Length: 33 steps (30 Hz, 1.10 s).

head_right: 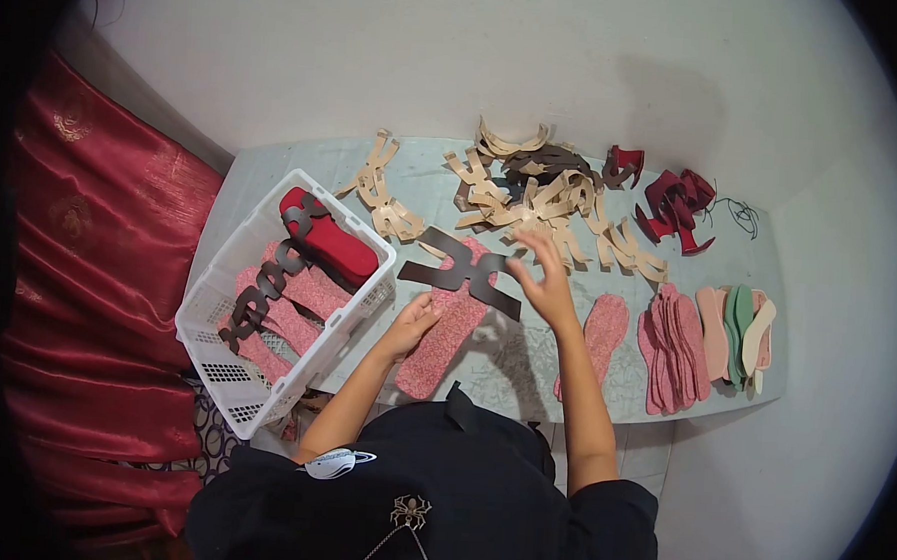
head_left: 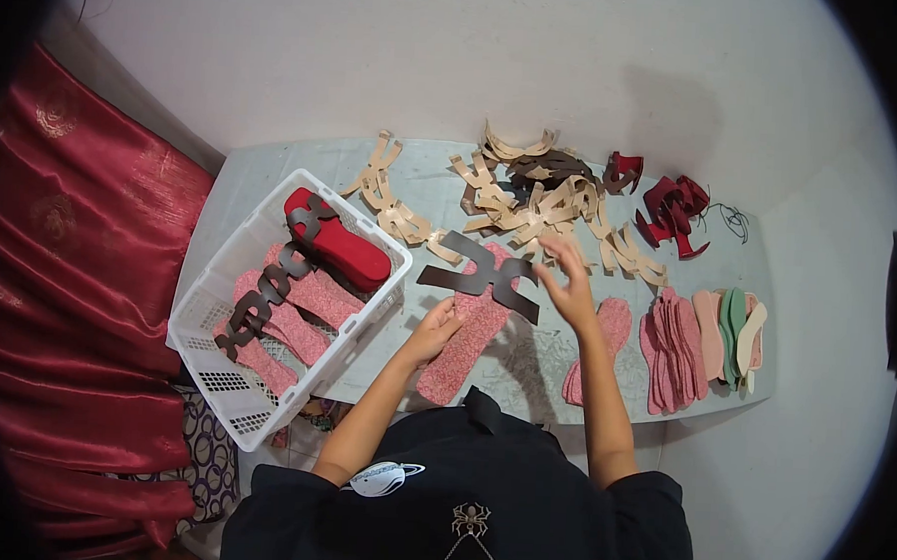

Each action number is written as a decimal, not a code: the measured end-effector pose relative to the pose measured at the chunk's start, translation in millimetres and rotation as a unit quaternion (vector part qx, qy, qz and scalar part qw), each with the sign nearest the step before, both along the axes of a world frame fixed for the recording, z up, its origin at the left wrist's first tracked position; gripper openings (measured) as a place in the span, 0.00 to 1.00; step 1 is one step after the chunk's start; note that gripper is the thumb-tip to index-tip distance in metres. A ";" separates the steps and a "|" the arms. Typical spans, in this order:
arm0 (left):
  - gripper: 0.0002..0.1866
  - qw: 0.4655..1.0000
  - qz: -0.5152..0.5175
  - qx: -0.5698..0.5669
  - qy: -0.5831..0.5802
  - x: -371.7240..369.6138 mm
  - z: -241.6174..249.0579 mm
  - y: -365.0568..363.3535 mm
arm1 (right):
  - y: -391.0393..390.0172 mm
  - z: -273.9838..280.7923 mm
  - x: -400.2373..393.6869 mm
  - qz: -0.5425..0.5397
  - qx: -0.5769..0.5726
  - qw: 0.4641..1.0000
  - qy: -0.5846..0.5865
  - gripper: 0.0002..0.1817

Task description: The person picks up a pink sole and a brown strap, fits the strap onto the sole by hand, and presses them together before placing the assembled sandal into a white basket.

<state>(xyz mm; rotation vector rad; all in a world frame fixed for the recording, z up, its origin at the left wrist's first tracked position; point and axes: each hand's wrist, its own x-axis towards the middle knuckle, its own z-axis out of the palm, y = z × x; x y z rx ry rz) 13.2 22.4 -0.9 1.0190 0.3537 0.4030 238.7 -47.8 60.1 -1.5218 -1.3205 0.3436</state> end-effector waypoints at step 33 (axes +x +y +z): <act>0.24 0.965 0.091 -0.244 0.038 -3.2 48.4 -15.7 | -48.6 -26.3 -27.5 0.106 -0.124 0.942 0.292 0.23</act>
